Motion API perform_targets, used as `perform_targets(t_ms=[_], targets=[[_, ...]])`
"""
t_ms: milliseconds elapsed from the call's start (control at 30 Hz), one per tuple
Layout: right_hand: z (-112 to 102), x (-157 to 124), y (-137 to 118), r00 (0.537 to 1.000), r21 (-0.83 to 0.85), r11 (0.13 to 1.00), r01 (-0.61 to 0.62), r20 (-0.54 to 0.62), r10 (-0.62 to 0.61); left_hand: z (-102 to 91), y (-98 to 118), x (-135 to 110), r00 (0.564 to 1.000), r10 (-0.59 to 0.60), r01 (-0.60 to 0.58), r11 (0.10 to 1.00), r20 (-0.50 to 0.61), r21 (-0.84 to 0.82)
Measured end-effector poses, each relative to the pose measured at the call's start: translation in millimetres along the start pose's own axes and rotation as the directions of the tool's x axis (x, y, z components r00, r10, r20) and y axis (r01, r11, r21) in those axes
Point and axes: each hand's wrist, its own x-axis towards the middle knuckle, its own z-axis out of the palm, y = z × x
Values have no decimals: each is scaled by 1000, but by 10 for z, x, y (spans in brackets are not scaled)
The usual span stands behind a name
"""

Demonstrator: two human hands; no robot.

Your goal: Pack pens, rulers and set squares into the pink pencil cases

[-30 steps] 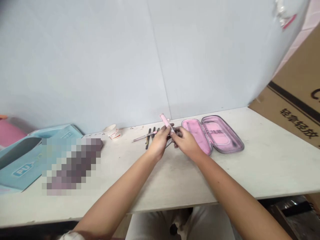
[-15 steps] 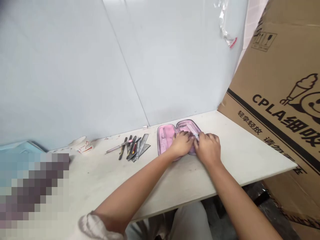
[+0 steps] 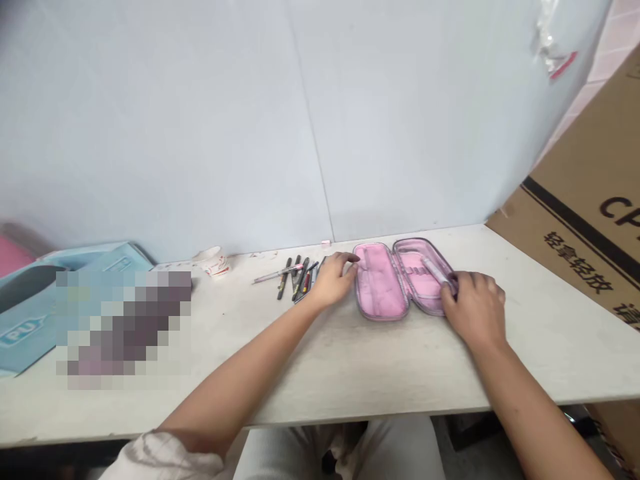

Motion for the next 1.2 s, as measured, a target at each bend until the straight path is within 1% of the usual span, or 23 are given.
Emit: perform_targets(t_ms=[100,167,200,233,300,367,400,500,567,667,767,833,900,1000,1033,1100,1200], targets=[[16,-12,33,999,-22,999,42,-29,-43,-333,-390,-152,991,-72,79,995,-114,57],[11,1,-26,995,-42,995,91,-34,-93,-532,-664,-287,977,-134,153,983,-168,106],[4,15,-95,992,-46,992,120,-32,-122,-613,-794,-362,969,-161,186,975,-189,125],[-4,35,-193,988,-42,987,154,-26,-155,-677,-916,-437,961,-185,216,967,-206,139],[-23,85,-481,972,-12,972,236,-10,-236,-751,-1118,-578,946,-234,272,949,-225,158],[-34,149,-868,943,44,942,331,8,-332,-758,-1249,-685,938,-268,308,935,-220,174],[-33,187,-1085,921,83,918,387,19,-390,-745,-1287,-722,939,-268,308,933,-214,185],[20,327,-1749,854,158,851,501,69,-516,-677,-1318,-773,954,-211,257,940,-211,222],[99,446,-2155,825,207,823,529,102,-556,-634,-1308,-776,963,-170,220,945,-211,242],[259,630,-2655,832,258,832,491,143,-536,-591,-1307,-776,968,-147,197,948,-205,249],[424,755,-3008,860,220,887,405,238,-452,-559,-1320,-788,966,-138,193,949,-219,250],[521,791,-3156,874,148,930,338,317,-368,-540,-1317,-803,966,-123,179,952,-228,247],[598,806,-3233,875,92,956,278,388,-291,-527,-1297,-819,966,-105,163,957,-238,241],[649,832,-3239,877,113,973,200,422,-229,-528,-1249,-834,964,-94,148,966,-248,212],[641,846,-3222,885,147,972,185,405,-230,-535,-1233,-835,963,-94,146,969,-252,199],[583,870,-3177,909,241,953,183,327,-257,-554,-1206,-832,958,-99,150,973,-270,175],[407,859,-3109,938,362,907,215,180,-295,-585,-1181,-818,939,-124,184,969,-320,163]])
